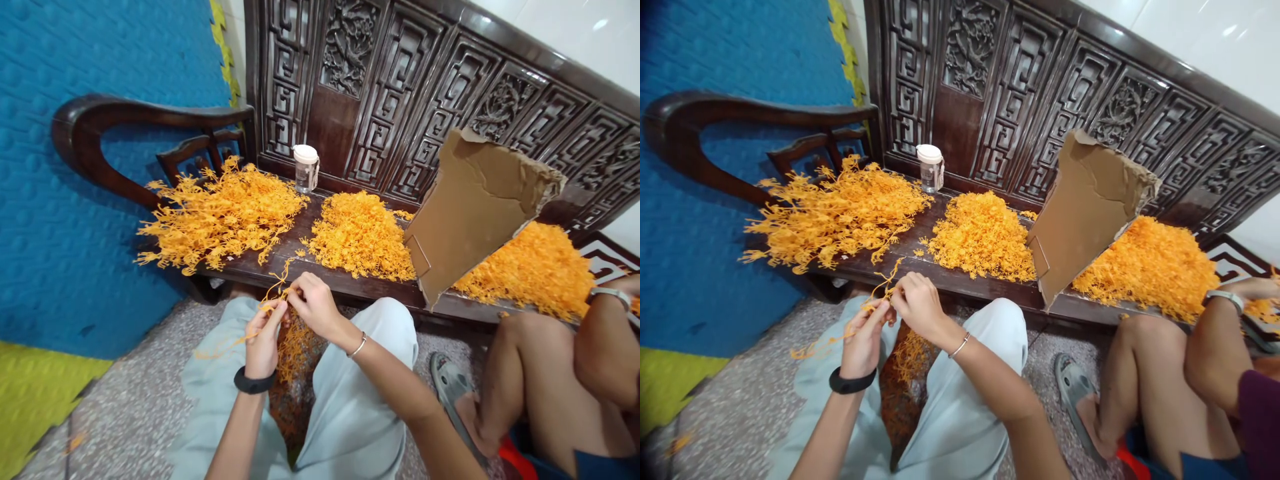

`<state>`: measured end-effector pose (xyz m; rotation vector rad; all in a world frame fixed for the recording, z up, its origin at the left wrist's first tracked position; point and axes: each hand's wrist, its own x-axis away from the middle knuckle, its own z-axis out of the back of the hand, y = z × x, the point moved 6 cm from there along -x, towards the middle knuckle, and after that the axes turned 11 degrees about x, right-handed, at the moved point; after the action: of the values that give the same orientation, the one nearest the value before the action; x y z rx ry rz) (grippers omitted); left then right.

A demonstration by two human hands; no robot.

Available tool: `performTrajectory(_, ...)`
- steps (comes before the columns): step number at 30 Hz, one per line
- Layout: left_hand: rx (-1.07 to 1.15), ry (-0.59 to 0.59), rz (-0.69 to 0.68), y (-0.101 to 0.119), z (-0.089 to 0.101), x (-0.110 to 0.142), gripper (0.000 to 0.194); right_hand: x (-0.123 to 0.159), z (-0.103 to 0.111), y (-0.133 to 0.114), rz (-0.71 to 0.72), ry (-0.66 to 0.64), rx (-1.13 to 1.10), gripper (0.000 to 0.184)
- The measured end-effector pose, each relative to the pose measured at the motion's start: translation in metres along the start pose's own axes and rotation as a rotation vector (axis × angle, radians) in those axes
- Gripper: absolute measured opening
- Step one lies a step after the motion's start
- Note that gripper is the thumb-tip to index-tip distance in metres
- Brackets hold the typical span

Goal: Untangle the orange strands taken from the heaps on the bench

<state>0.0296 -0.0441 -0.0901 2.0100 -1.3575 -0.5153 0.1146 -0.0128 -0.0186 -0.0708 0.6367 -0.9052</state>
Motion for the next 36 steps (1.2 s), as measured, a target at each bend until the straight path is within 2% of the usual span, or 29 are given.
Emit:
performTrajectory(2,0.024,-0.033,-0.016,0.004,-0.004,0.005,0.012,-0.005,0.010,0.012,-0.050,0.118,0.007,0.014)
performTrajectory(4,0.036,-0.055,-0.048,0.011,-0.006,0.011,0.016,-0.010,0.035,0.045,-0.182,0.345,0.056,0.018)
performTrajectory(6,0.025,-0.056,-0.074,0.017,-0.005,0.015,0.017,-0.008,0.069,0.099,-0.415,0.612,0.049,0.020)
performTrajectory(9,0.016,-0.053,-0.082,0.023,-0.001,0.013,0.014,0.006,0.109,0.177,-0.629,0.812,0.019,0.024)
performTrajectory(10,0.029,-0.056,-0.075,0.023,0.000,0.012,0.013,0.014,0.118,0.199,-0.707,0.848,0.010,0.026)
performTrajectory(12,0.064,-0.063,-0.053,0.022,0.001,0.009,0.012,0.031,0.127,0.232,-0.882,0.841,0.001,0.026)
performTrajectory(15,0.090,-0.070,-0.002,0.015,0.000,0.008,0.012,0.047,0.126,0.254,-1.066,0.773,0.033,0.025)
performTrajectory(20,0.059,-0.093,0.148,0.002,-0.006,0.013,0.019,0.051,0.120,0.265,-1.167,0.688,0.084,0.019)
performTrajectory(24,0.077,-0.100,0.191,0.000,-0.010,0.015,0.025,0.052,0.119,0.265,-1.180,0.661,0.116,0.036)
performTrajectory(27,0.114,-0.093,0.197,0.000,-0.008,0.013,0.028,0.050,0.119,0.252,-1.136,0.679,0.130,0.042)
performTrajectory(30,0.219,-0.089,0.230,-0.002,-0.004,0.009,0.024,0.037,0.111,0.222,-0.946,0.695,-0.020,0.036)
performTrajectory(32,0.322,-0.075,0.289,-0.005,-0.002,0.007,0.019,0.022,0.098,0.193,-0.740,0.624,-0.203,0.027)
performTrajectory(34,0.420,-0.036,0.358,-0.011,0.001,0.006,0.014,0.008,0.076,0.157,-0.556,0.423,-0.352,0.023)
performTrajectory(36,0.490,0.015,0.407,-0.016,0.003,0.004,0.015,-0.001,0.043,0.117,-0.403,0.132,-0.468,0.027)
